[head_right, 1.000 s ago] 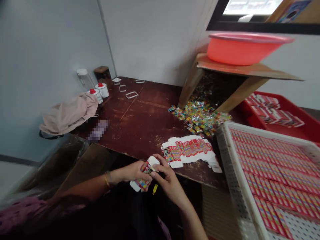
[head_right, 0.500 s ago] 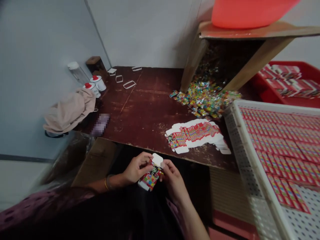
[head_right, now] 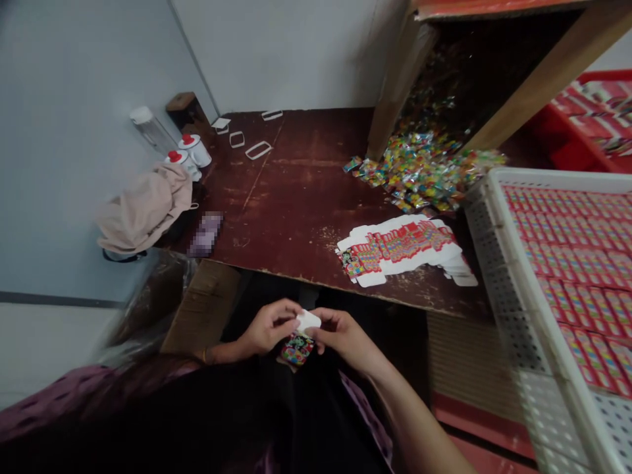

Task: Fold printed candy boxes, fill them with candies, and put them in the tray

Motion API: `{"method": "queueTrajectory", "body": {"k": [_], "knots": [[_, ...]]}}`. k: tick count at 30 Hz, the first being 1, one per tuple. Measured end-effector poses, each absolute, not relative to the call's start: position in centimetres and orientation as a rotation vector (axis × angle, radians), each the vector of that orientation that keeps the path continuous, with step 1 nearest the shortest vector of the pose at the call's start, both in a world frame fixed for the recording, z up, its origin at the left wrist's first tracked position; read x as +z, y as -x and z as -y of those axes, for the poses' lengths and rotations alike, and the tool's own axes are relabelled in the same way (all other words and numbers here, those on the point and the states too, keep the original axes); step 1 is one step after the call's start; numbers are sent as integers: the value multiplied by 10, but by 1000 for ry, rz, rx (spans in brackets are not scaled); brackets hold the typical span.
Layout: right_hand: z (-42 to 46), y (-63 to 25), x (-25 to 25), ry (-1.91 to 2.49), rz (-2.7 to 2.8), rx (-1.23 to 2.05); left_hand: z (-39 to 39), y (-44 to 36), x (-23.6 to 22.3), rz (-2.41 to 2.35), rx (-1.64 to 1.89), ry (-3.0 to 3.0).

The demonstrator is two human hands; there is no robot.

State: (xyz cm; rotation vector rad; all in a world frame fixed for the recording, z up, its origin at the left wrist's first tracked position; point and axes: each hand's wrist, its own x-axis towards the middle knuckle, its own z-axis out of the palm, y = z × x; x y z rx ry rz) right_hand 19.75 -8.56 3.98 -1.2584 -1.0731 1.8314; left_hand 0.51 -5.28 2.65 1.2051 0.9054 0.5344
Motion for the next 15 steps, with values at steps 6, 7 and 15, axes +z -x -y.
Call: {"method": "queueTrajectory", "body": {"k": [6, 7, 15], "knots": [[86, -185, 49, 1383, 1475, 1349, 48, -10, 4, -872, 353, -600], [85, -184, 46, 1394, 1454, 1369, 48, -10, 1, -837, 345, -562], [79, -202, 40, 1320, 1656, 1349, 49, 6, 5, -613, 240, -745]]}}
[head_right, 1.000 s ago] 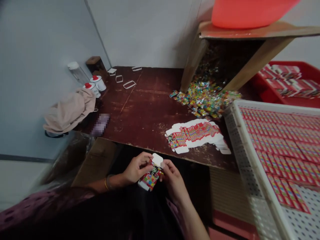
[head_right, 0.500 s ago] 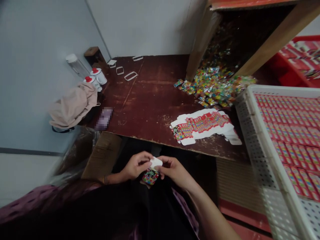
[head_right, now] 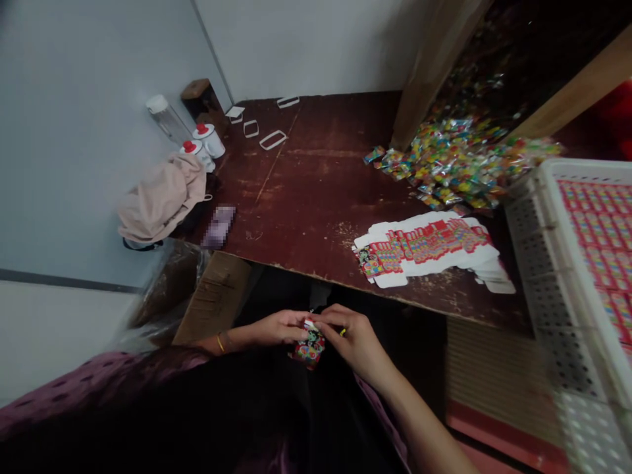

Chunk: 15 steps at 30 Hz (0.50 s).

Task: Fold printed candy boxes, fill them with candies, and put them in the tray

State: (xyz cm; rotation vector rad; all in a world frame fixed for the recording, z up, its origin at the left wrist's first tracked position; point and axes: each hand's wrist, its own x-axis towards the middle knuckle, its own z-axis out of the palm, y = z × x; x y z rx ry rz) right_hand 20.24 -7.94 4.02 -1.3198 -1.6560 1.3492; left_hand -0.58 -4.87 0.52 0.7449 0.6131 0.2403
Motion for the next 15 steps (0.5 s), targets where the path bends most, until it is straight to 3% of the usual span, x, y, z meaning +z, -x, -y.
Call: {"method": "queueTrajectory", "body": {"k": [4, 11, 15], "knots": [[95, -200, 36, 1249, 1835, 1227, 50, 3, 7, -631, 245, -796], [97, -171, 1, 1347, 981, 1442, 19, -3, 23, -887, 766, -869], [66, -188, 31, 1389, 1209, 1403, -7, 8, 34, -764, 454, -1219]]}}
